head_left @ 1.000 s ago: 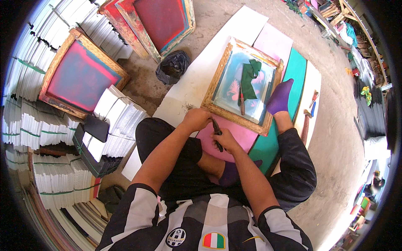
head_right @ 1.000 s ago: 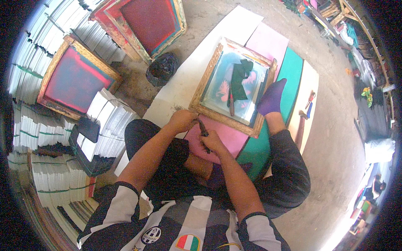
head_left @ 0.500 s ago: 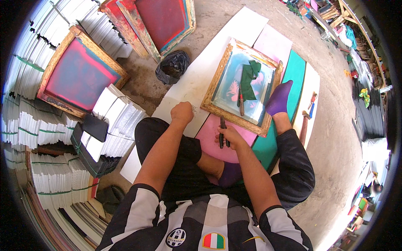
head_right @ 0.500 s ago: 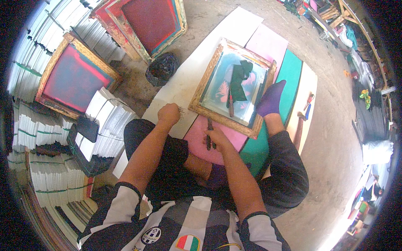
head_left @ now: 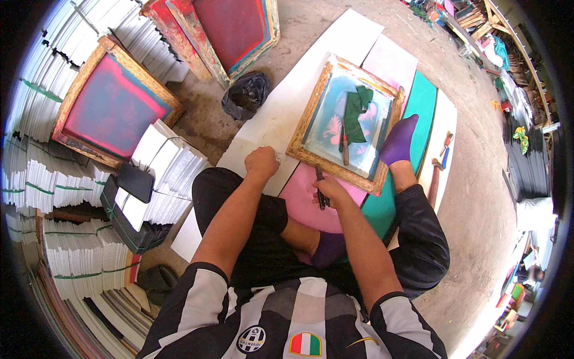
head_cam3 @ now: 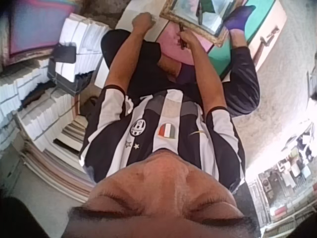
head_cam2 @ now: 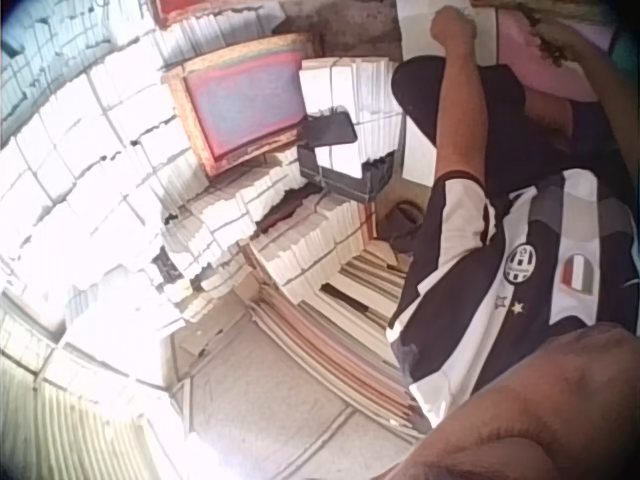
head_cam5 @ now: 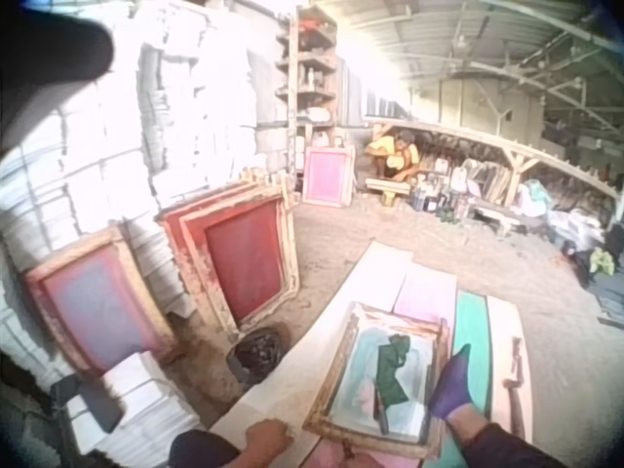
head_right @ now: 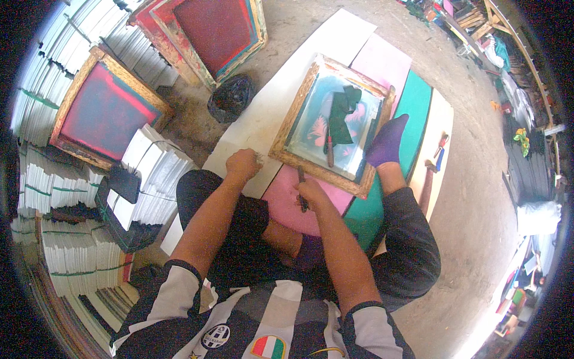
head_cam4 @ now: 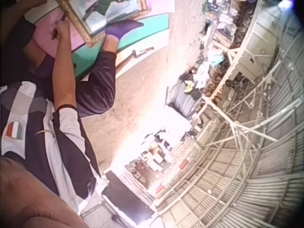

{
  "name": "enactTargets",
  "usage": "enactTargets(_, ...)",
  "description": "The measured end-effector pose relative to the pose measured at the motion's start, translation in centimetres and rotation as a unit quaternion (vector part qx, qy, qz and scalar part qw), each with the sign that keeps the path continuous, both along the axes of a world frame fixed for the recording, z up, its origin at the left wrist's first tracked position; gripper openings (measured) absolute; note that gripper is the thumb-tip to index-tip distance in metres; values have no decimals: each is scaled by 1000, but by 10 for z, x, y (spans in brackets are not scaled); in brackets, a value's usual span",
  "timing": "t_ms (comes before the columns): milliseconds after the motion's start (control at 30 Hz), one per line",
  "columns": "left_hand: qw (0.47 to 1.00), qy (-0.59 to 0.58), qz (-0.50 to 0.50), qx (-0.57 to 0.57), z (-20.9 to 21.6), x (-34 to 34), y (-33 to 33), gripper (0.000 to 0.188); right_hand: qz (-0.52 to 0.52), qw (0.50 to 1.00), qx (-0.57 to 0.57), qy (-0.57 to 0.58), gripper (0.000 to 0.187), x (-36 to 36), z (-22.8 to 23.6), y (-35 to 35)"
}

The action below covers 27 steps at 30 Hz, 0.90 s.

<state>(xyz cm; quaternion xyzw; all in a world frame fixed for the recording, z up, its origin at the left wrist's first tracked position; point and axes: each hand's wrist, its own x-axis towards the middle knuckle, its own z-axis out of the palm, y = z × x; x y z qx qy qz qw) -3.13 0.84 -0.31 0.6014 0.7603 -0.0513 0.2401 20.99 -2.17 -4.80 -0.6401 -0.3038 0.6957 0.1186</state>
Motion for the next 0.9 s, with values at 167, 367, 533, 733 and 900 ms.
enactTargets(167, 1000, -17, -9, 5, -7, 4, 0, 40, 12, 1000, 6, -26, 24, 0, -3, 5)
enactTargets(367, 1000, -24, -15, -9, -6, 6, 1, 38, -56, 998, -38, 1, 23, -16, 19, 4)
enactTargets(533, 999, -46, -21, 0, -4, 7, 0, 36, -105, 993, -54, 19, 32, -27, 29, 2)
enactTargets(733, 998, -53, -19, -9, -3, 9, 0, 36, -119, 993, -7, -16, 25, -40, 13, -5)
enactTargets(900, 998, -50, -22, -4, -4, 11, 1, 37, -115, 989, 31, -82, 10, -43, -9, -6)
